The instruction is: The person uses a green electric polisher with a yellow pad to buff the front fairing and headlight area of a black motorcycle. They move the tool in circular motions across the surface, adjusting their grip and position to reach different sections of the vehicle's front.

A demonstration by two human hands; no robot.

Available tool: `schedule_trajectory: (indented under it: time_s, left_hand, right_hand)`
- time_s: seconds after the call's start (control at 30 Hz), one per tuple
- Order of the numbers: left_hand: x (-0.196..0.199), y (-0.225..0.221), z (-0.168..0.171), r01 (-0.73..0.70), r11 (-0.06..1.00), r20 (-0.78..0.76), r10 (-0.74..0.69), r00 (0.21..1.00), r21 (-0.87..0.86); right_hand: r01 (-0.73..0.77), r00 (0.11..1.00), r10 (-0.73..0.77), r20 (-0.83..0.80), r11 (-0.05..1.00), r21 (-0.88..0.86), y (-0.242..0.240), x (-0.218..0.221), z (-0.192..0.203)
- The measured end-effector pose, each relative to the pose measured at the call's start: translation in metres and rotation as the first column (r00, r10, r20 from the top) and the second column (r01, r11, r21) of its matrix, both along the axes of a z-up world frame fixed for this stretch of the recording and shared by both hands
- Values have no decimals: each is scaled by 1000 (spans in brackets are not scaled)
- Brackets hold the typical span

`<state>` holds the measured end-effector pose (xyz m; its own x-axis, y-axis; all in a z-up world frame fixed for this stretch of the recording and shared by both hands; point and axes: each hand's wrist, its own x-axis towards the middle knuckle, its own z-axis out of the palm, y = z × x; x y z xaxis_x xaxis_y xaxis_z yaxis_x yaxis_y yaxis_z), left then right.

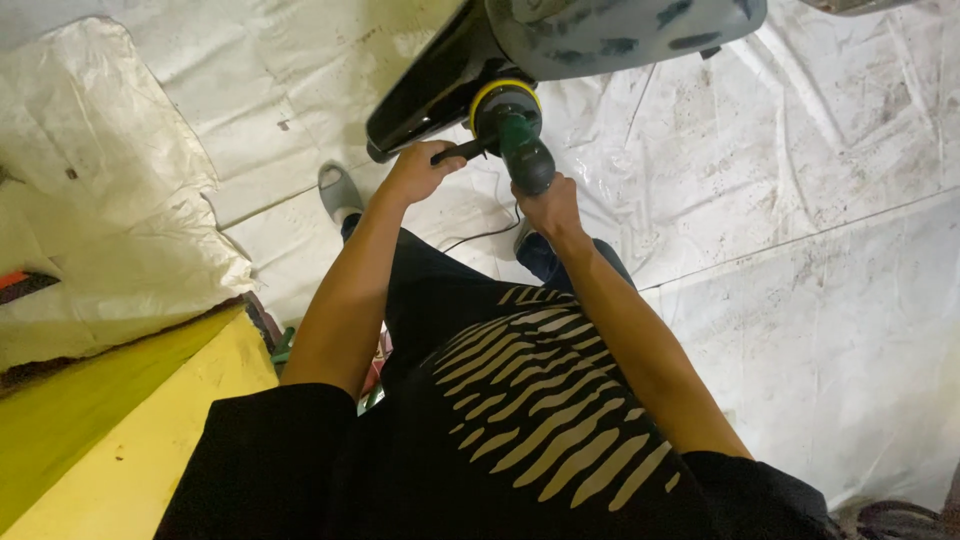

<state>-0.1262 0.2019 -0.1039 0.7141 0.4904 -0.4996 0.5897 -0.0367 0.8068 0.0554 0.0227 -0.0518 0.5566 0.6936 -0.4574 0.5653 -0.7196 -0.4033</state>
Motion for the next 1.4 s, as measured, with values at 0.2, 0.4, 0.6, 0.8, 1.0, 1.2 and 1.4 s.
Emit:
schedule_trajectory:
  time_s: [0.2, 0.4, 0.6, 0.8, 1.0, 1.2, 1.4]
  left_hand:
    - [-45, 6, -19, -106, 994, -16, 106, 994, -24]
    - [-76, 17, -30, -147, 988, -44, 145, 988, -37]
    - [-102, 3, -21, -240, 964, -35, 238, 971, -110]
    - [-99, 22, -21, -241, 967, -24, 240, 970, -83]
    - [-63, 56, -26, -212, 960, 115, 236, 965, -184]
    - [-98, 42, -37, -307, 918, 112, 342, 933, -251]
    - [-142, 16, -28, -400, 837, 2, 432, 902, -374]
  right_hand:
    - [-45, 999, 45, -24, 999, -19, 28, -20, -9]
    - [-60, 998, 60, 2, 994, -87, 52, -46, -7]
    - [-91, 988, 86, -129, 995, -38, 52, -61, -19]
    - [-149, 988, 152, 13, 978, -147, 75, -62, -31]
    - [-155, 967, 163, 198, 987, -52, 94, -34, -29]
    - [-139, 973, 142, 181, 990, -28, 100, -68, -50]
    - [-255, 964, 263, 23, 949, -186, 99, -107, -43]
